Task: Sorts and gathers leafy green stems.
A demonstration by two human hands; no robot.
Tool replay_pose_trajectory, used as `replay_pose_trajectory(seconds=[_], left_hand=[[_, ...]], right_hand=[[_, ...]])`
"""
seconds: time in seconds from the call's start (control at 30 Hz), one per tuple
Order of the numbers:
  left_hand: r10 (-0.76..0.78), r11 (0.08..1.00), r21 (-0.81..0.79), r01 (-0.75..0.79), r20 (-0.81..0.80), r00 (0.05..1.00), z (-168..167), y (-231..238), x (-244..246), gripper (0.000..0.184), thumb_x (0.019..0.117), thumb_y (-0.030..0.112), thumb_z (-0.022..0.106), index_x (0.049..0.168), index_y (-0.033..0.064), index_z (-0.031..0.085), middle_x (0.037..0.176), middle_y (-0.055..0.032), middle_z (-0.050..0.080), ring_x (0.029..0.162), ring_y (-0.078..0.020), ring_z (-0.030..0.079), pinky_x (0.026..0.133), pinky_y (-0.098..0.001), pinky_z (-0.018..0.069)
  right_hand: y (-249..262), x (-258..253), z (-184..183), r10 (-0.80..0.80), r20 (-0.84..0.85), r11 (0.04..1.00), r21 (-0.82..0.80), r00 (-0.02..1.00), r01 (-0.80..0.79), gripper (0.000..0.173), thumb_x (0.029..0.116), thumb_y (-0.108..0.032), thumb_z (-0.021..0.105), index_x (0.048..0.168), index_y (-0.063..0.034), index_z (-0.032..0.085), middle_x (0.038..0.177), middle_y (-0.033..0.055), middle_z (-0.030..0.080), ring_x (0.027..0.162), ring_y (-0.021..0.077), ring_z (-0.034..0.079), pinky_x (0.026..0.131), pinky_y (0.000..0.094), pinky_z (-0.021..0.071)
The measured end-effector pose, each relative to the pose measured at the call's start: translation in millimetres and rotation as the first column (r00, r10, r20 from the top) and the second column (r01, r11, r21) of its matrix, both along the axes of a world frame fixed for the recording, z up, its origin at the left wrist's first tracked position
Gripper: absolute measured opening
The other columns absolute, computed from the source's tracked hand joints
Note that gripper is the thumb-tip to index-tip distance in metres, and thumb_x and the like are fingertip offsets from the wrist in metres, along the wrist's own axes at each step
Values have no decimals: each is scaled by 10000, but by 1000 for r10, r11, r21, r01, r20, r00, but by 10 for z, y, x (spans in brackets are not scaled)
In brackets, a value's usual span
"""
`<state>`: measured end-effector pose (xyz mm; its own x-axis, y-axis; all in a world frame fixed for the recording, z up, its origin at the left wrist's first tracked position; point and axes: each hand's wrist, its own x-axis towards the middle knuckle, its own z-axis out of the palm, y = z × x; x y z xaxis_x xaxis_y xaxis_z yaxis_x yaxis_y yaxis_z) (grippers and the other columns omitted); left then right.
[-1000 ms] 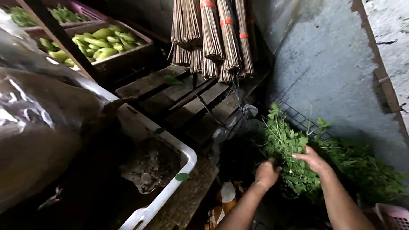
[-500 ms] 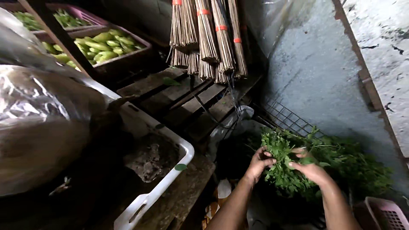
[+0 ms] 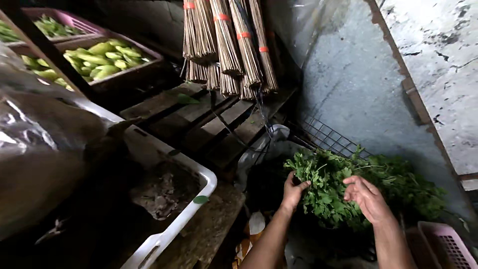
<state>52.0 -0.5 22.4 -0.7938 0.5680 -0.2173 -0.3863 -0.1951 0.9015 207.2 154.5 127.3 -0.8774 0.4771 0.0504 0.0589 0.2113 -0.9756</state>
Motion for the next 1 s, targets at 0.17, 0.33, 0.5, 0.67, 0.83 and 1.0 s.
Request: replay_pose_trajectory(seconds=[0.17,0.33,0.5,0.67,0.83,1.0], left_hand=[[-11,1000,15,11,-5,1000,-6,10,10,644,857,7,769,1430,-3,476,1250,-184,625,1122,-208,641,958,-363,558],[-22,999,44,21,13,1000,-6,4,2,646,850,8,776,1421,-3,476,1188,-164,636,1062,-204,651,913,-365,572],[-57,997,47,56,17,998,-9,8,3,627,847,21,782,1404,7,493,1148,-143,634,981,-186,655,817,-342,583],[-56,997,50,56,-2,998,-45,32,-10,637,833,20,794,1394,-6,495,1151,-148,642,997,-184,658,844,-339,583],[-44,997,60,44,-8,999,-14,21,6,584,875,43,761,1390,-21,494,1167,-158,647,1037,-184,657,901,-346,572],[-67,998,4,67,4,998,28,-7,32,522,949,101,701,1413,-12,491,1265,-190,600,1114,-219,624,952,-385,550]], right_hand=[[-138,-214,58,109,5,973,202,994,-108,307,915,-170,671,1179,-16,653,1153,62,692,974,130,669,823,293,583],[-299,-352,32,144,71,919,361,987,-160,171,969,-153,627,1050,-27,710,1022,42,706,921,88,672,825,261,579],[-331,-329,-107,130,-7,941,315,992,-121,187,965,-94,542,1098,-20,651,1134,67,692,1018,118,659,851,273,564],[-404,-237,-246,248,-180,938,292,952,-189,273,965,-121,476,1181,-45,626,1245,87,687,1181,181,625,982,341,518],[-549,-241,-292,-11,-160,917,393,987,74,213,1009,-96,526,1101,34,668,1015,59,693,904,62,657,840,245,571],[-477,-368,-328,-268,-139,938,190,953,291,508,907,-173,672,1331,60,517,963,63,598,832,102,597,762,272,542]])
